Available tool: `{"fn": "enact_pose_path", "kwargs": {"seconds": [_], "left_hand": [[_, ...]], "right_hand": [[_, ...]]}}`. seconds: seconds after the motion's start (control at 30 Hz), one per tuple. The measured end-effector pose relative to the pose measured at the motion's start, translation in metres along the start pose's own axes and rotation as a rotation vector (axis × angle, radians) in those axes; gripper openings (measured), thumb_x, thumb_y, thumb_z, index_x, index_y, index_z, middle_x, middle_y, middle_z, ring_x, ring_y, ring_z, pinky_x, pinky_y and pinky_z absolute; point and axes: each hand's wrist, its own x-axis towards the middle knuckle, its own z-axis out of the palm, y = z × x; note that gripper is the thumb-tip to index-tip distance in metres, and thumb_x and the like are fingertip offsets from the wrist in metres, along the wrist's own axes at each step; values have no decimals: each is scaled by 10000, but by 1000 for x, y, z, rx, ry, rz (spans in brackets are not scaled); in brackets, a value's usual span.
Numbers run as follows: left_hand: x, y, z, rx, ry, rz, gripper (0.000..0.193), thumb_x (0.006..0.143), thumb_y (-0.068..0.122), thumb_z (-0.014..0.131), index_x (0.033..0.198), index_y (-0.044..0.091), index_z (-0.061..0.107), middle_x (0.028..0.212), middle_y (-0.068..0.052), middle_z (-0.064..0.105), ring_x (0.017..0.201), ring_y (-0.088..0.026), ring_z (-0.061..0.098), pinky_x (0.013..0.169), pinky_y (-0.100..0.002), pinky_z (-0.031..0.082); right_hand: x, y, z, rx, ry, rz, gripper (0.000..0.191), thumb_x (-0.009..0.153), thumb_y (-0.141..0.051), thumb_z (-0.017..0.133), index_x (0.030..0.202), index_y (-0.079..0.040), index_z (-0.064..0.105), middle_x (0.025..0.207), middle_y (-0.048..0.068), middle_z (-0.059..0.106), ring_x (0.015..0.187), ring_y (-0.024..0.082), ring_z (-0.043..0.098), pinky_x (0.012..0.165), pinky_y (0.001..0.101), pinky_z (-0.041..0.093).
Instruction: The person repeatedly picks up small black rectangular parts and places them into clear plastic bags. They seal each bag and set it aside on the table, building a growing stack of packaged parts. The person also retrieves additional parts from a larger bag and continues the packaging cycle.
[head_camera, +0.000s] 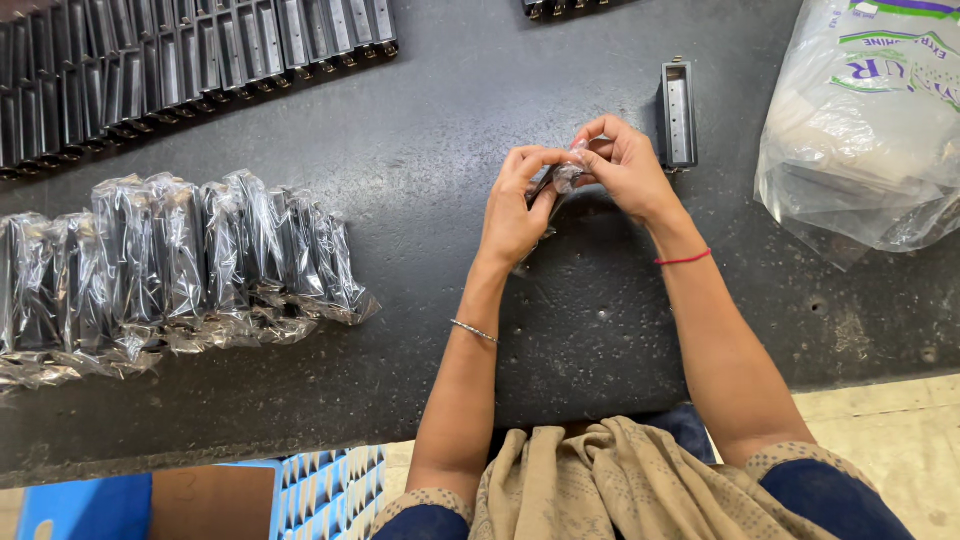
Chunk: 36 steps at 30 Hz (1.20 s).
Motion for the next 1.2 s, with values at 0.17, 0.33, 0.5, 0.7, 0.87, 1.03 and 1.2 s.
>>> {"fn": "enact_pose_path", "kwargs": {"seconds": [0.17, 0.33, 0.5, 0.7, 0.87, 1.03, 1.2], "left_hand": [[2, -7, 0, -33, -70, -41, 352, 925, -54, 646, 1218, 141, 644, 1281, -82, 568, 1148, -245, 636, 861, -346, 573], [0, -6, 1, 50, -41, 5, 363, 902, -57, 648, 1208, 137, 638, 1324, -104, 563, 1197, -296, 634, 885, -383, 565], [0, -4, -3, 128, -24, 16, 333, 910, -31, 663, 1195, 135, 624, 1418, -122, 531, 1251, -357, 622, 974, -435, 560], [-1, -1, -1, 101, -47, -27, 293, 936, -18, 637, 1188, 126, 597, 1446, -122, 521, 1248, -354, 636, 970, -434, 577], [-1, -2, 2, 83, -25, 78, 333, 940, -46, 638, 1218, 115, 552, 1453, -145, 508, 1363, -386, 548, 1053, -453, 537], [-2, -3, 4, 37, -50, 22, 378, 947, -38, 647, 1270, 117, 525, 1397, -140, 510, 1361, -360, 531, 1075, -444, 511], [-1, -3, 3, 80, -36, 69, 365, 932, -53, 643, 1242, 118, 551, 1446, -144, 492, 1389, -368, 522, 1079, -449, 515]], "right_hand": [[-3, 6, -1, 125, -25, 24, 73, 1020, -122, 681, 1049, -101, 618, 977, -1, 701, 889, 78, 666, 757, 256, 577], [-3, 8, -1, 132, -17, 64, 65, 1016, -162, 683, 1027, -107, 650, 973, 1, 702, 873, 82, 651, 767, 267, 575], [-4, 4, -5, 212, -63, 130, 287, 1052, -314, 543, 1009, -72, 692, 1004, 30, 726, 917, 112, 706, 851, 306, 624], [-9, -13, -1, 49, -104, 89, 169, 1010, -196, 716, 1088, -48, 692, 1042, 41, 706, 978, 129, 695, 884, 313, 624], [-12, -27, 3, -69, -93, 51, 215, 968, -152, 694, 1169, -79, 680, 1099, 39, 736, 1006, 115, 711, 856, 283, 610], [-8, -17, 1, -99, -124, -68, 203, 988, -33, 675, 1191, -40, 680, 1097, 37, 724, 988, 111, 711, 871, 284, 621], [-3, 1, -2, -115, -48, -82, 88, 1006, -10, 671, 1080, -35, 630, 1016, 28, 705, 944, 100, 696, 820, 286, 604]]}}
